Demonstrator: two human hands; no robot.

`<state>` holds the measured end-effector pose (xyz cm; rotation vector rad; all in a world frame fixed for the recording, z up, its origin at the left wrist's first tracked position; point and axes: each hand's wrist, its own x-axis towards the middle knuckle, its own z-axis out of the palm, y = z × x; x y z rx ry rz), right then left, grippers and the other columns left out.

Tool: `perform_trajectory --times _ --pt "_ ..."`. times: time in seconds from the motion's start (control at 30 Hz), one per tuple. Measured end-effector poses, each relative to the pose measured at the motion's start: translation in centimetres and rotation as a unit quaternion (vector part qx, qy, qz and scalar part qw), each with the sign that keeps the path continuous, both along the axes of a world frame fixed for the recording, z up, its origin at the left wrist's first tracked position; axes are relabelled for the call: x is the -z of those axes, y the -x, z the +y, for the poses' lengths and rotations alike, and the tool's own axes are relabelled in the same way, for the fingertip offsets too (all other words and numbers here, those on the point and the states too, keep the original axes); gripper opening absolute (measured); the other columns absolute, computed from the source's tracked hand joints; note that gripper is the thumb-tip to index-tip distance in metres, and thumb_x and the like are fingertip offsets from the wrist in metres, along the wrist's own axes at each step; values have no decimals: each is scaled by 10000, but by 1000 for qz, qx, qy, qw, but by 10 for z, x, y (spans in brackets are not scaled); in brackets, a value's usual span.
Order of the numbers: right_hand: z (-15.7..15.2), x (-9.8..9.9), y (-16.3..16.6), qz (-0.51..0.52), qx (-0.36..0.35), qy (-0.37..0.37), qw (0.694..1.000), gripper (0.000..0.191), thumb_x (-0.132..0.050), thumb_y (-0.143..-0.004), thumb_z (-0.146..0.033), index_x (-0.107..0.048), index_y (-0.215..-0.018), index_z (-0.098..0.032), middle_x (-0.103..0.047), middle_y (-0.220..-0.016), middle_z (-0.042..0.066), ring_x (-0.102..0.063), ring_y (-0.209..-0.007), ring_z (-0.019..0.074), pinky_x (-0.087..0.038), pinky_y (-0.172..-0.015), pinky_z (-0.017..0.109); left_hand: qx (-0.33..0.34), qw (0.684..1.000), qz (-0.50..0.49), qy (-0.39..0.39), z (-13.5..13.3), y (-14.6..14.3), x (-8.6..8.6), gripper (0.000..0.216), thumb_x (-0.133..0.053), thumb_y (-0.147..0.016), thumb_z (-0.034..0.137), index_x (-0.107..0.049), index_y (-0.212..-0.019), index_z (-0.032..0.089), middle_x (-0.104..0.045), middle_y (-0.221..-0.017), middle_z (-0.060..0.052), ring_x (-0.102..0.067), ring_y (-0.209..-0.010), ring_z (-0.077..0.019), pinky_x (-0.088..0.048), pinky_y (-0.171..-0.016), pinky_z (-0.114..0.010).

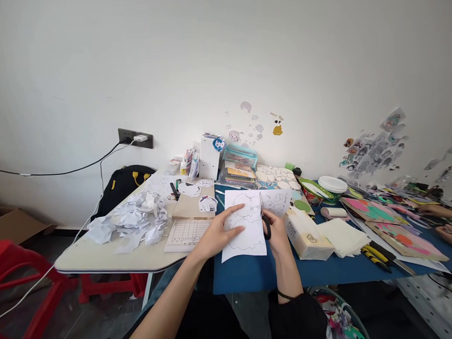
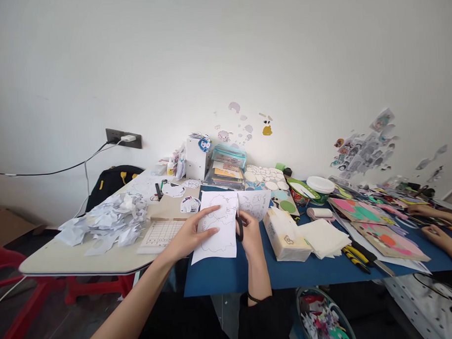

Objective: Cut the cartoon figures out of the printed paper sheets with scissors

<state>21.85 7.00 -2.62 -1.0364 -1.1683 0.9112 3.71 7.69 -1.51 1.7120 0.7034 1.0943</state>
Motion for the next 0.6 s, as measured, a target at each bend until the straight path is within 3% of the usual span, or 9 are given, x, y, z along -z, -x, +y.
perform_trajectory --times 0.2,0.43,0.6 --pt "9 -4 -2 -21 -7 18 1000 145 -755 -622 -227 -739 -750 -162 -662 -640 2 -563 -620 174 -416 -539 239 -5 1000 -13 17 9 -2 5 489 -615 -810 300 -526 -1286 231 -493 -1380 -84 -498 -1223 -289 -448 -988 -432" --pt "14 -11 0 -35 -39 37 998 164 -760 -611 -285 -672 -686 -170 -533 -503 -48 -429 -456 116 -330 -434 222 -10 1000 -2 28 18 6 5 507 -643 -783 304 -536 -1273 228 -483 -1386 -89 -516 -1199 -302 -481 -951 -435" --pt "11 -11 0 -41 -61 35 997 176 -745 -646 -301 -622 -668 -177 -493 -489 -53 -411 -462 114 -322 -454 226 -14 999 3 33 16 10 4 514 -636 -785 302 -526 -1283 240 -498 -1378 -81 -520 -1197 -304 -493 -939 -433"
